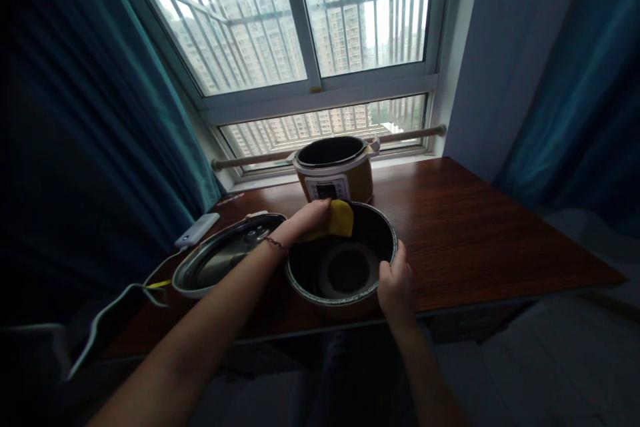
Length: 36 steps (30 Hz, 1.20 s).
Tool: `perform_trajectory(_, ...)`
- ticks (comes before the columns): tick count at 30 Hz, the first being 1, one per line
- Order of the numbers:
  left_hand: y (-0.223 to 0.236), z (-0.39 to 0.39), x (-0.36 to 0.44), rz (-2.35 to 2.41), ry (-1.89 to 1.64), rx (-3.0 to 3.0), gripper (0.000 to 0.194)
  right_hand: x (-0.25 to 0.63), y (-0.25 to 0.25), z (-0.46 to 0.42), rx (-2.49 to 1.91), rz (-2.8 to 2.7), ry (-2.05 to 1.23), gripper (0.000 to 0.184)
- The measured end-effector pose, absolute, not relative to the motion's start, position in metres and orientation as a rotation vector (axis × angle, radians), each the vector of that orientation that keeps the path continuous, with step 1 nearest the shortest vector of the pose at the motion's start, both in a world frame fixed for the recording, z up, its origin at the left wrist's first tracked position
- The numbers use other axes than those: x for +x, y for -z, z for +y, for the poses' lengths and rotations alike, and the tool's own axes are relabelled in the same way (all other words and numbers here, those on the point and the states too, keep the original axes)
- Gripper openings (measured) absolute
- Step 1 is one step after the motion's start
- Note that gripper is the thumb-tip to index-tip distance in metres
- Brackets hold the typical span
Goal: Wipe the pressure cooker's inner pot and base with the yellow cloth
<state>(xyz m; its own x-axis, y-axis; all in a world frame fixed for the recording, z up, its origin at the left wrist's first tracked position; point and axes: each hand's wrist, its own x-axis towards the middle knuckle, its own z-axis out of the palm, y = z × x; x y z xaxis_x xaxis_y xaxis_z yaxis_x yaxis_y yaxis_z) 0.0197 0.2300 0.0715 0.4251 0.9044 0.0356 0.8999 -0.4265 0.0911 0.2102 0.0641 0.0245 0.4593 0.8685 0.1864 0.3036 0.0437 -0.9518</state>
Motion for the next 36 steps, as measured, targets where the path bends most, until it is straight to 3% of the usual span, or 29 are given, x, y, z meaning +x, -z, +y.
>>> perform_trajectory(9,-0.081,0.196,-0.012,1.768,-0.119,2.395,0.021,0.209,-0.023,0.065,-1.506,-1.030,-0.551,0.053)
perform_trajectory(12,-0.080,0.172,-0.018,1.845,-0.168,2.329,0.029,0.208,-0.021,0.065,-1.508,-1.025,-0.543,0.053)
perform_trajectory(17,-0.083,0.132,-0.017,1.943,-0.373,2.424,0.063,0.209,-0.019,0.065,-1.498,-1.040,-0.553,0.053)
perform_trajectory(19,-0.087,0.123,-0.019,1.730,-0.381,2.659,0.054,0.209,-0.019,0.065,-1.513,-1.043,-0.561,0.053)
perform_trajectory(22,-0.089,0.118,-0.021,1.501,-0.153,2.794,0.023,0.210,-0.018,0.065,-1.521,-1.038,-0.555,0.053)
perform_trajectory(29,-0.079,0.107,-0.015,1.594,0.047,2.879,0.042,0.210,-0.019,0.066,-1.497,-1.041,-0.552,0.051)
perform_trajectory(36,-0.083,0.076,-0.002,1.463,0.221,3.036,0.032,0.210,-0.021,0.065,-1.498,-1.043,-0.552,0.050)
